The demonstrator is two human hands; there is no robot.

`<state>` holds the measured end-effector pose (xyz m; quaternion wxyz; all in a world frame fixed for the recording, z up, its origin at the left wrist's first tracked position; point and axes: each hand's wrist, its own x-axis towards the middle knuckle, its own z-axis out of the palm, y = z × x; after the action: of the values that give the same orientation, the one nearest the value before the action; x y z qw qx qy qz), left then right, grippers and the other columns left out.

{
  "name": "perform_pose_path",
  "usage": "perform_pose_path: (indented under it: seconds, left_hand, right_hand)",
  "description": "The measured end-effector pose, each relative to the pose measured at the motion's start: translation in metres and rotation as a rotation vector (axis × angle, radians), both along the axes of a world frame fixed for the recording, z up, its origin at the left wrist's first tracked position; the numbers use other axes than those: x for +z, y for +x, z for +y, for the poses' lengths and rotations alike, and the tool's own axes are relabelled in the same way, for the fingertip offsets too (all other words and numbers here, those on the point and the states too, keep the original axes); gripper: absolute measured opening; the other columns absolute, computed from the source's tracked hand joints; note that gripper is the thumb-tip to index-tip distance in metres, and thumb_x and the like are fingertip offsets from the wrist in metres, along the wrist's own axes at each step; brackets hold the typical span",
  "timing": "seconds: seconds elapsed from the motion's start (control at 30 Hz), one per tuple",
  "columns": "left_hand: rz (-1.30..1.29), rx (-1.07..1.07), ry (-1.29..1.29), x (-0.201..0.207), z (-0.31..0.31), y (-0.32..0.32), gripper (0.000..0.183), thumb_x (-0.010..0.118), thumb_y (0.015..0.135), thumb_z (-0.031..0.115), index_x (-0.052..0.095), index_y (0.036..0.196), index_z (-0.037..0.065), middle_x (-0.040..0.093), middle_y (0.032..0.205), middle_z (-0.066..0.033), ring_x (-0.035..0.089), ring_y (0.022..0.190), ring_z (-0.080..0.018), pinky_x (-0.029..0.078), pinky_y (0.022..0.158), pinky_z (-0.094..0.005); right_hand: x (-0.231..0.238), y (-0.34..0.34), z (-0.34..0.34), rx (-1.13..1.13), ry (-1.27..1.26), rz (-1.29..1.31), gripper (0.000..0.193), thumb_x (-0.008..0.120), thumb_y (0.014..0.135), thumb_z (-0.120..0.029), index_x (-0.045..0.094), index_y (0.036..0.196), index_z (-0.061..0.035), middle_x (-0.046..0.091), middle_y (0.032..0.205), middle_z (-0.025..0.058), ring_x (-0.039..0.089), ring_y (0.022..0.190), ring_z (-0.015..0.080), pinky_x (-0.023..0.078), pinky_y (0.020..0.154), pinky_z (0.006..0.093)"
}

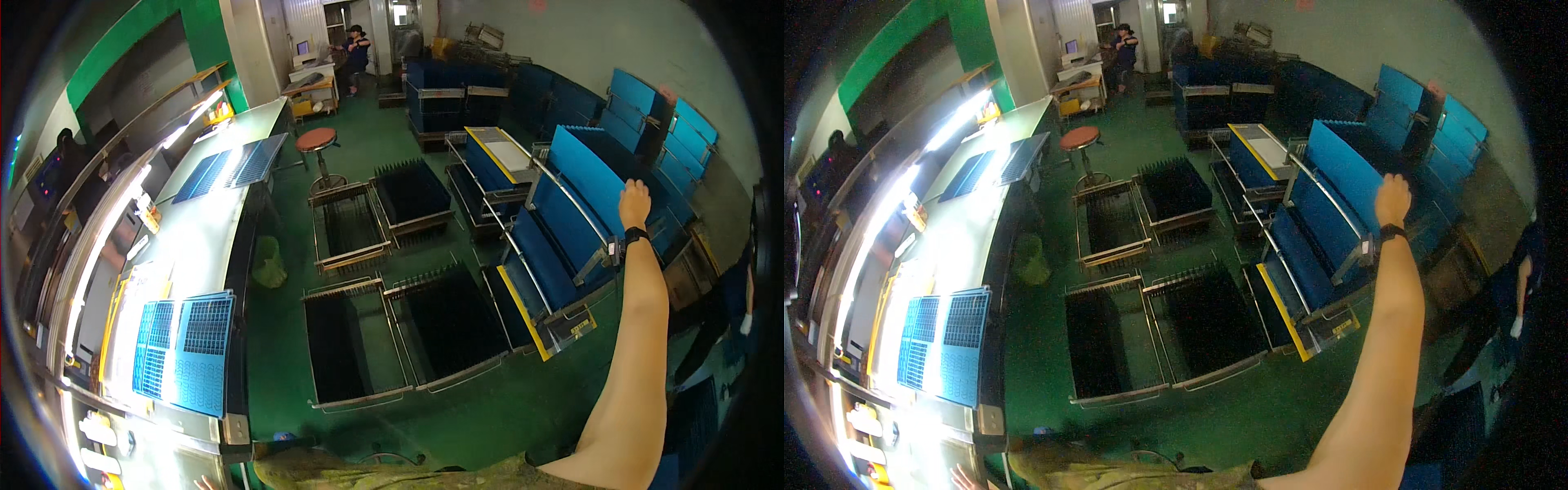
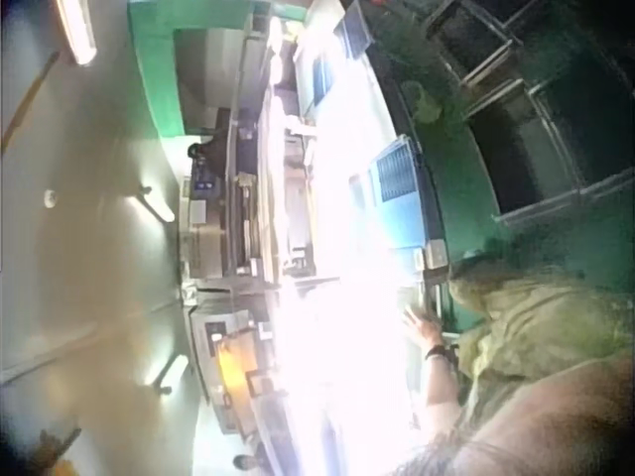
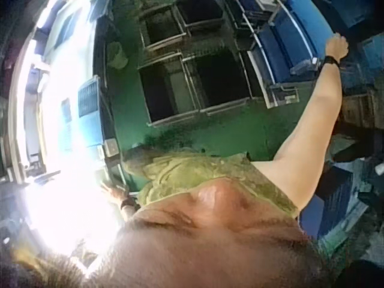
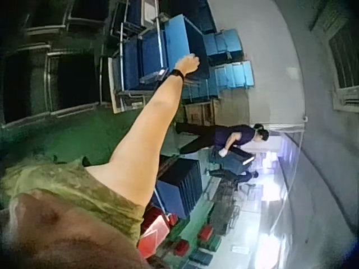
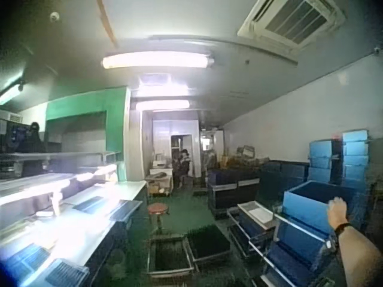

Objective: Assembling or inspecting thin solar cell components at a factory workstation.

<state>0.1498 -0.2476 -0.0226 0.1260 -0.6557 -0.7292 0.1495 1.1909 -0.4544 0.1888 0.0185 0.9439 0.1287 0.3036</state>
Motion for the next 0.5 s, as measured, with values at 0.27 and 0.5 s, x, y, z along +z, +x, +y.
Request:
perform_pose_path:
  seconds: [0.27,0.5]
  left_hand:
    - [-0.260,0.079,0.095,0.040,-0.006,0.049,0.078,0.061,0.079,0.023,0.026,0.145,0.001,0.029,0.147,-0.0270,0.028,0.136,-0.0422,0.024,0.113,-0.0484]
    - [-0.109,0.087,0.296,-0.005,0.001,0.003,0.099,0.073,0.066,0.005,0.021,0.150,0.012,0.017,0.157,-0.0127,0.017,0.143,-0.0353,0.021,0.115,-0.0485]
  right_hand:
    - [0.011,0.017,-0.009,0.067,0.091,-0.014,0.023,0.065,0.084,-0.024,0.061,0.093,-0.0036,0.066,0.097,0.0197,0.061,0.095,0.0404,0.050,0.076,0.0496]
    - [0.026,0.037,0.004,-0.041,0.181,-0.059,0.020,0.056,0.089,-0.029,0.062,0.088,-0.0105,0.066,0.094,0.0152,0.061,0.091,0.0393,0.048,0.073,0.0510]
